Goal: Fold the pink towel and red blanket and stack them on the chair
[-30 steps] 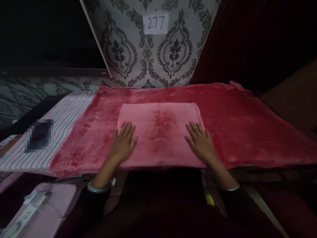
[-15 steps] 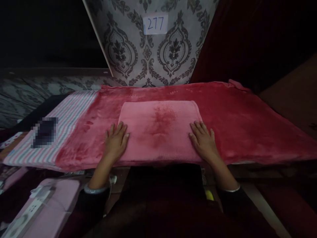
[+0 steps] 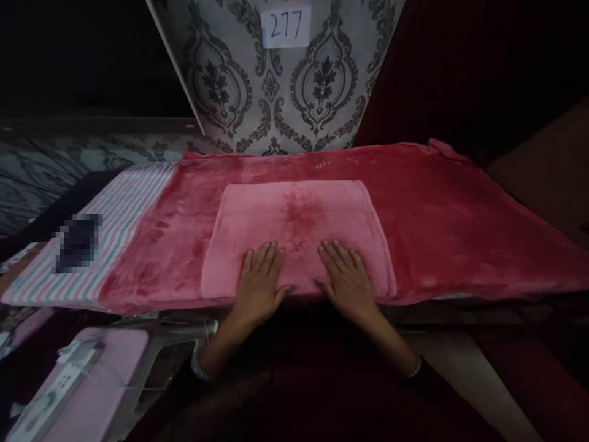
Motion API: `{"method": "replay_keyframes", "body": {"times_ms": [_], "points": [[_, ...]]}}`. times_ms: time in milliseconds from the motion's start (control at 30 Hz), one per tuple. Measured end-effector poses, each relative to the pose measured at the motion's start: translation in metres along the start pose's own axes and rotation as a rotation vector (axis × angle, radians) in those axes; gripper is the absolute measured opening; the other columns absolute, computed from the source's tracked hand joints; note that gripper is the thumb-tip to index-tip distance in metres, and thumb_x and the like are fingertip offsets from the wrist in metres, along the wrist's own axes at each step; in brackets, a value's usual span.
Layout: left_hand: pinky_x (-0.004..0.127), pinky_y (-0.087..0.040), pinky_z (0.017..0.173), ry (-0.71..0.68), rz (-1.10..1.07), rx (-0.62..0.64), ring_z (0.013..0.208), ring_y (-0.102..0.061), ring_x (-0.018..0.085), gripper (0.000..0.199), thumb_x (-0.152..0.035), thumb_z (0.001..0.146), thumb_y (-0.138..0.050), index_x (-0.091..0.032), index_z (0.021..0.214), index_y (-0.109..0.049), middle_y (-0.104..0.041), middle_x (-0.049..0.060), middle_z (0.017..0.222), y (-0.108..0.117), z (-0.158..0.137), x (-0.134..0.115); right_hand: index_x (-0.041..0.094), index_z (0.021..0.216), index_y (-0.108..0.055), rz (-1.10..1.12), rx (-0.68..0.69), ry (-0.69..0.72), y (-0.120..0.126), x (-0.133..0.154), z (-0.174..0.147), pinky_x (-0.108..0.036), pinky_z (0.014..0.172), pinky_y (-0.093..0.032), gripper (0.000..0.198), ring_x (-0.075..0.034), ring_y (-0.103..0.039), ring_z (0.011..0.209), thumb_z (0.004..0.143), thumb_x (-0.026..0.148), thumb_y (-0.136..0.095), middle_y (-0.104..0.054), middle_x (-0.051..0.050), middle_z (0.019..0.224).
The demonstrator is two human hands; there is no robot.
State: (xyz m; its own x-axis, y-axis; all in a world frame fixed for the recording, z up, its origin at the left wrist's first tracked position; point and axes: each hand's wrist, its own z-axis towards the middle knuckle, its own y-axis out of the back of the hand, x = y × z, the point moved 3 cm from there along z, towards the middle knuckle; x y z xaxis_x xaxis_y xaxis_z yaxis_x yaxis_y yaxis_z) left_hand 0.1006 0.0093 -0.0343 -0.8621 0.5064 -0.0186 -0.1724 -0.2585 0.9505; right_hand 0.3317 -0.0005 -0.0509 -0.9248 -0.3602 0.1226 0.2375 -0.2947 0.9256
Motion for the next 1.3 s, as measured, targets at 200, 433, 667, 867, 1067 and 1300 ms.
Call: {"method": "replay_keyframes", "body": {"times_ms": [200,433,667,867,1067,1300], "points": [[0.061,-0.017,0.127,0.161,-0.009,-0.104,0.155,-0.034,0.035,0.070,-0.055,0.103,-0.038,-0.013,0.160,-0.039,-0.042,0.019,0.164,0.009,-0.032,0.055,0.026,0.169,-0.021,-0.062,-0.102,-0.144,0.010,-0.038,-0.030,-0.058,0.125,-0.021,0.066,-0.031,-0.024,0.158,0.108,0.046,-0.035,-0.039,-0.007,0.167],[0.058,-0.028,0.125,0.280,-0.130,-0.084,0.157,-0.033,0.030,0.056,-0.044,0.105,-0.032,-0.020,0.153,-0.051,-0.048,0.012,0.162,0.017,-0.048,0.098,0.029,0.163,-0.037,0.060,-0.103,-0.198,0.012,-0.064,-0.042,-0.061,0.120,-0.032,0.058,-0.031,-0.029,0.157,0.108,0.047,-0.032,-0.043,-0.007,0.164],[0.060,-0.029,0.124,0.284,-0.164,0.064,0.156,-0.034,0.032,0.058,-0.041,0.103,-0.035,-0.016,0.154,-0.050,-0.042,0.016,0.165,0.039,0.037,0.110,0.022,0.153,-0.054,0.093,-0.074,-0.225,0.044,-0.090,0.040,-0.057,0.120,-0.035,0.055,-0.030,-0.039,0.152,0.107,0.040,-0.031,-0.051,-0.012,0.158],[0.059,-0.023,0.127,0.016,-0.151,0.254,0.159,-0.026,0.029,0.062,-0.037,0.102,-0.040,-0.015,0.160,-0.039,-0.032,0.019,0.169,0.027,0.153,0.053,0.020,0.164,-0.037,0.109,0.197,-0.049,0.032,-0.021,0.174,-0.057,0.123,-0.030,0.059,-0.030,-0.028,0.157,0.107,0.034,-0.034,-0.029,-0.013,0.170],[0.060,-0.018,0.128,0.116,-0.042,0.240,0.160,-0.024,0.029,0.061,-0.036,0.104,-0.037,-0.015,0.161,-0.038,-0.030,0.018,0.170,-0.004,0.175,0.062,0.019,0.163,-0.039,0.047,0.231,-0.078,-0.005,-0.016,0.198,-0.055,0.125,-0.024,0.056,-0.029,-0.028,0.157,0.108,0.033,-0.037,-0.033,-0.013,0.169],[0.063,-0.021,0.126,0.340,-0.010,0.232,0.158,-0.028,0.035,0.065,-0.047,0.104,-0.035,-0.012,0.158,-0.043,-0.036,0.022,0.166,-0.002,0.164,0.131,0.017,0.154,-0.051,-0.021,0.157,-0.274,-0.003,-0.084,0.190,-0.057,0.123,-0.026,0.051,-0.030,-0.038,0.151,0.109,0.038,-0.037,-0.047,-0.015,0.161]]}}
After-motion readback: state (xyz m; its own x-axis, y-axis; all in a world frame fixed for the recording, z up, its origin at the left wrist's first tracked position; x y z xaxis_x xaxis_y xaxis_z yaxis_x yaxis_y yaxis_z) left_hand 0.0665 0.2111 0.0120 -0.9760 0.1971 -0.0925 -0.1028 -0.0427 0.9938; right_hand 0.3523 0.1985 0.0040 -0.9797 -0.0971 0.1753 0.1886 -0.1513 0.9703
